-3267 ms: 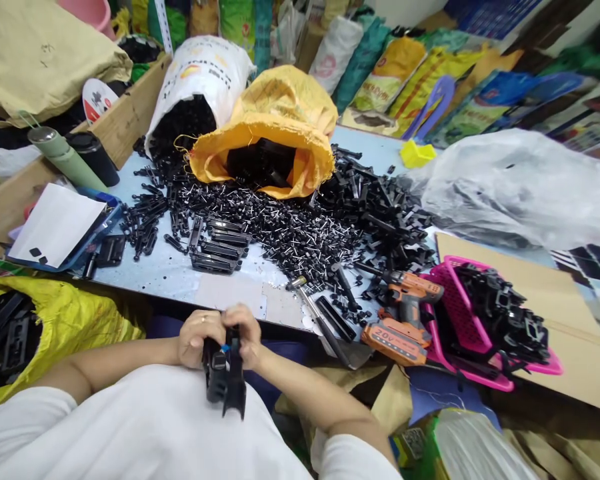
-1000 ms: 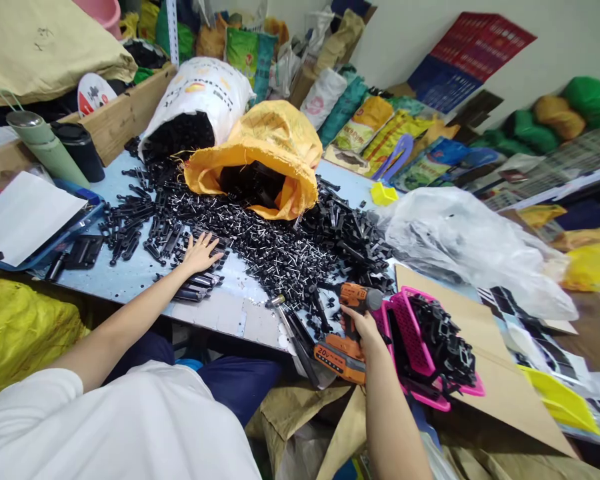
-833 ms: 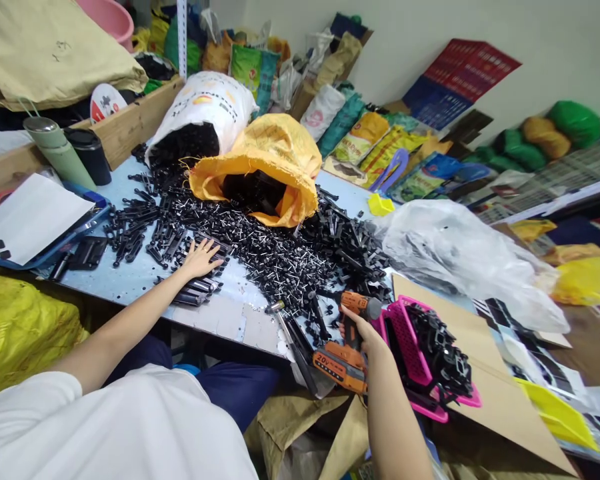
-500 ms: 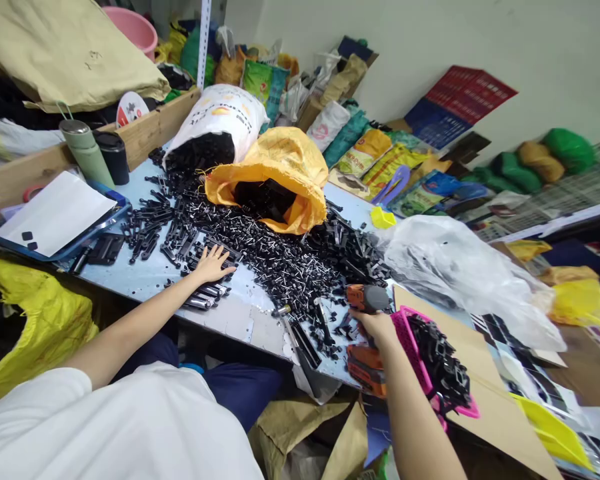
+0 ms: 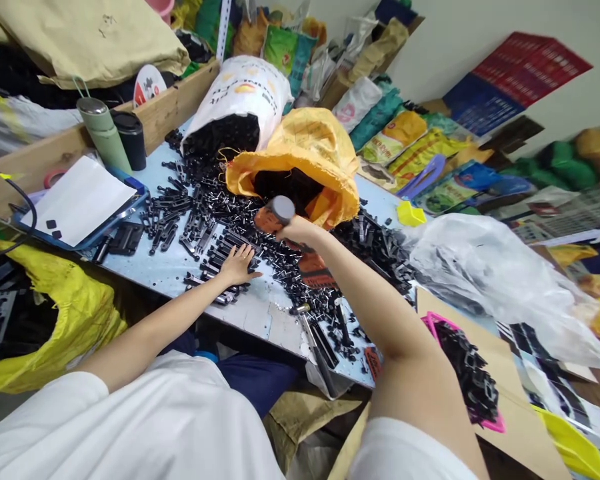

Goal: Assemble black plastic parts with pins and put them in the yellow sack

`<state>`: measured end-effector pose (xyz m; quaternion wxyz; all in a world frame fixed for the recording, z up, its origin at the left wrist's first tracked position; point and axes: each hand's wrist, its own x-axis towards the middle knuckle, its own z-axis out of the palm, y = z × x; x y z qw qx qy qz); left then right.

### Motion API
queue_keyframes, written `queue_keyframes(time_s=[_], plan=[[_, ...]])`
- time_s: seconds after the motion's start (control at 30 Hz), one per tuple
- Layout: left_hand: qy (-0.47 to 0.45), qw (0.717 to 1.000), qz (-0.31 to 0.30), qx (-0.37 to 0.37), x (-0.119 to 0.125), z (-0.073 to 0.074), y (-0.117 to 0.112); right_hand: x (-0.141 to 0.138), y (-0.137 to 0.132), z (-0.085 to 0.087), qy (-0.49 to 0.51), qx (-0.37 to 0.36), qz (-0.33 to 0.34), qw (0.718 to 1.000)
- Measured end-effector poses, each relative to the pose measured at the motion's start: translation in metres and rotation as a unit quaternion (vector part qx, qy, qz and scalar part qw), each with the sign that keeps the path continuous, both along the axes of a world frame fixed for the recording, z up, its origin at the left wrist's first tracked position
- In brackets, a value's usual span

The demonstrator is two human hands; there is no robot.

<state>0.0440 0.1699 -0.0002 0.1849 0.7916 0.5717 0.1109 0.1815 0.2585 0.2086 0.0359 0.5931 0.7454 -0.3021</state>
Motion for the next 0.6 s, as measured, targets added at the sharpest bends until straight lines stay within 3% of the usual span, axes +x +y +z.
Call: queue_keyframes(time_s=[0.1,0.23,0.4,0.6], plan=[[-0.004,1.000,0.004,0.011,0.000,-0.002,-0.001,-0.056,0.027,-0.008,-0.070,-0.035,0.028,0.997],[-0.011,1.000,0.007,0.025,0.001,-0.008,0.000,-0.095,0.046,-0.014,-0.119,-0.049,0.084,0.988],[-0.008,1.000,0.001,0.019,0.002,-0.013,0.002,-0.109,0.056,-0.014,-0.180,-0.066,0.133,0.972],[-0.021,1.000,0.006,0.011,0.001,-0.009,0.003,-0.105,0.031,-0.005,-0.219,0.013,0.197,0.956]])
